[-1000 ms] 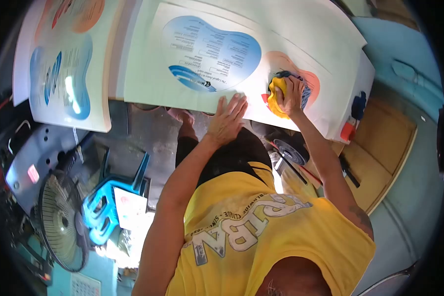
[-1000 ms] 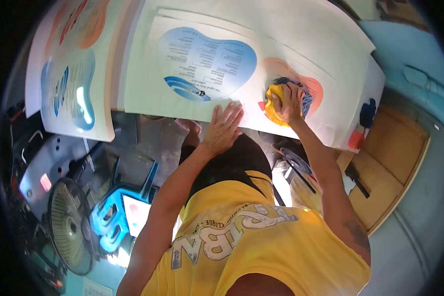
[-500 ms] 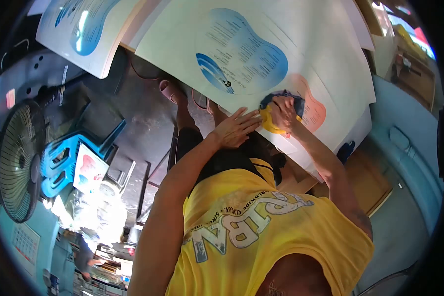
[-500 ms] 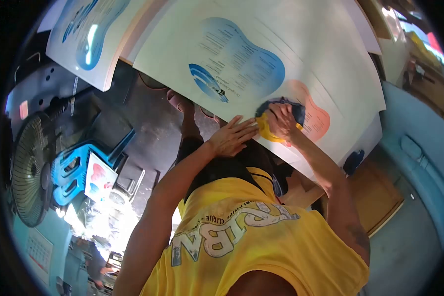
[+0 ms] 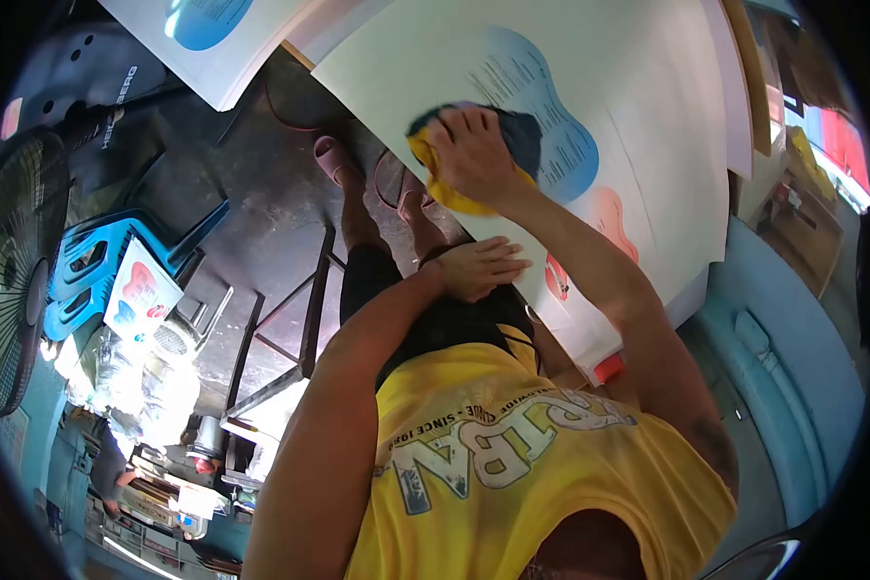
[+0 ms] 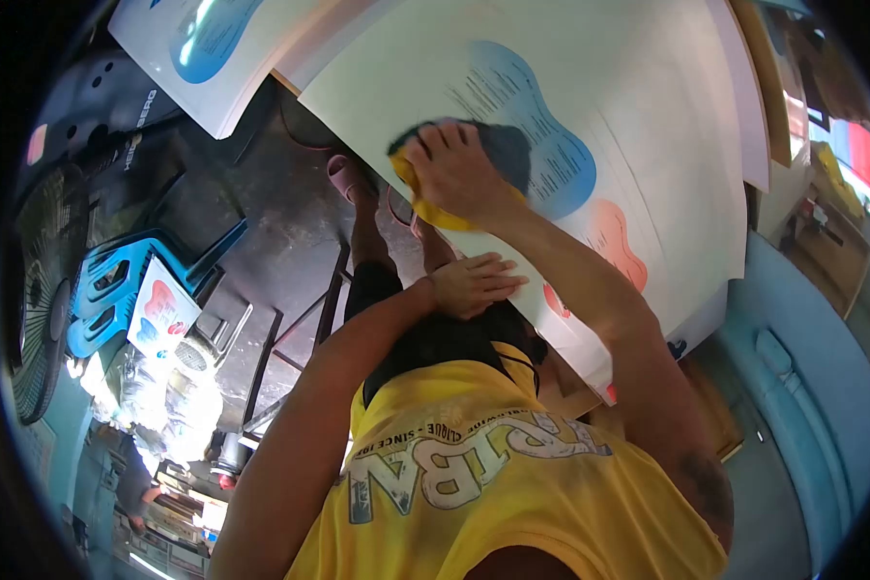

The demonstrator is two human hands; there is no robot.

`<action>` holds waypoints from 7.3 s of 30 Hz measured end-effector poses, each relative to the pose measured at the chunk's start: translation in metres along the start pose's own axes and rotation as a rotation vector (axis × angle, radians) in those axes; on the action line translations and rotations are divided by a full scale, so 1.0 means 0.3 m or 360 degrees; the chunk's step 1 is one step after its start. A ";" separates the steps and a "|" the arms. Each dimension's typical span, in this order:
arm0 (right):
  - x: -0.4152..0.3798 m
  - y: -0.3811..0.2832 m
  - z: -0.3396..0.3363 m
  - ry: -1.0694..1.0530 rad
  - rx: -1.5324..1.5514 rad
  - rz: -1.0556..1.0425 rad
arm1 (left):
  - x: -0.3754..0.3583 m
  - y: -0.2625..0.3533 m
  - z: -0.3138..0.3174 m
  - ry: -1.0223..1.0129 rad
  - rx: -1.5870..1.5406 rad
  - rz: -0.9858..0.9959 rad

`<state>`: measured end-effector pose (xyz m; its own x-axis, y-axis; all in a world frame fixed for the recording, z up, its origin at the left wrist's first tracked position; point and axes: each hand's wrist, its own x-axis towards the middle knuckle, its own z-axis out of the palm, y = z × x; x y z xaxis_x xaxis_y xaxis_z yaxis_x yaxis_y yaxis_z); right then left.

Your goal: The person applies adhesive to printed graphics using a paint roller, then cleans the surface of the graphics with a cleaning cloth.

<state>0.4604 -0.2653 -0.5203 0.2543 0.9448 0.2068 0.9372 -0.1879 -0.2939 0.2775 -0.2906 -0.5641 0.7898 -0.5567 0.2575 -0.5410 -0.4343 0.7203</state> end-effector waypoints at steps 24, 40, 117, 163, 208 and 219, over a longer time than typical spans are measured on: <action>-0.141 0.116 -0.194 -0.0033 0.0510 0.0596 | 0.112 0.079 -0.241 0.0481 -0.0012 -0.0569; -0.864 0.227 -0.324 -0.0044 -0.0288 0.0526 | 0.289 -0.112 -0.111 -0.0075 0.0816 0.0236; 0.612 0.620 -0.057 0.0131 -0.0430 0.0516 | 0.321 -0.194 -0.146 -0.0380 0.0447 -0.0083; 0.433 0.294 0.038 0.0867 -0.0120 0.2133 | 0.164 -0.735 -0.915 -0.0076 0.0738 -0.0232; -1.001 0.236 -0.139 0.0726 -0.0990 0.3162 | 0.188 -0.702 -0.927 -0.0196 0.0941 -0.0320; -0.223 0.218 0.052 0.1433 0.0073 0.2180 | 0.189 -0.705 -0.913 -0.0159 0.0989 -0.0114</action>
<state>0.5009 -0.3364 -0.5679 0.9038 -0.3645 0.2242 -0.0939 -0.6801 -0.7270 0.5160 -0.0365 -0.5255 0.8156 -0.5615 0.1394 -0.5784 -0.7862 0.2174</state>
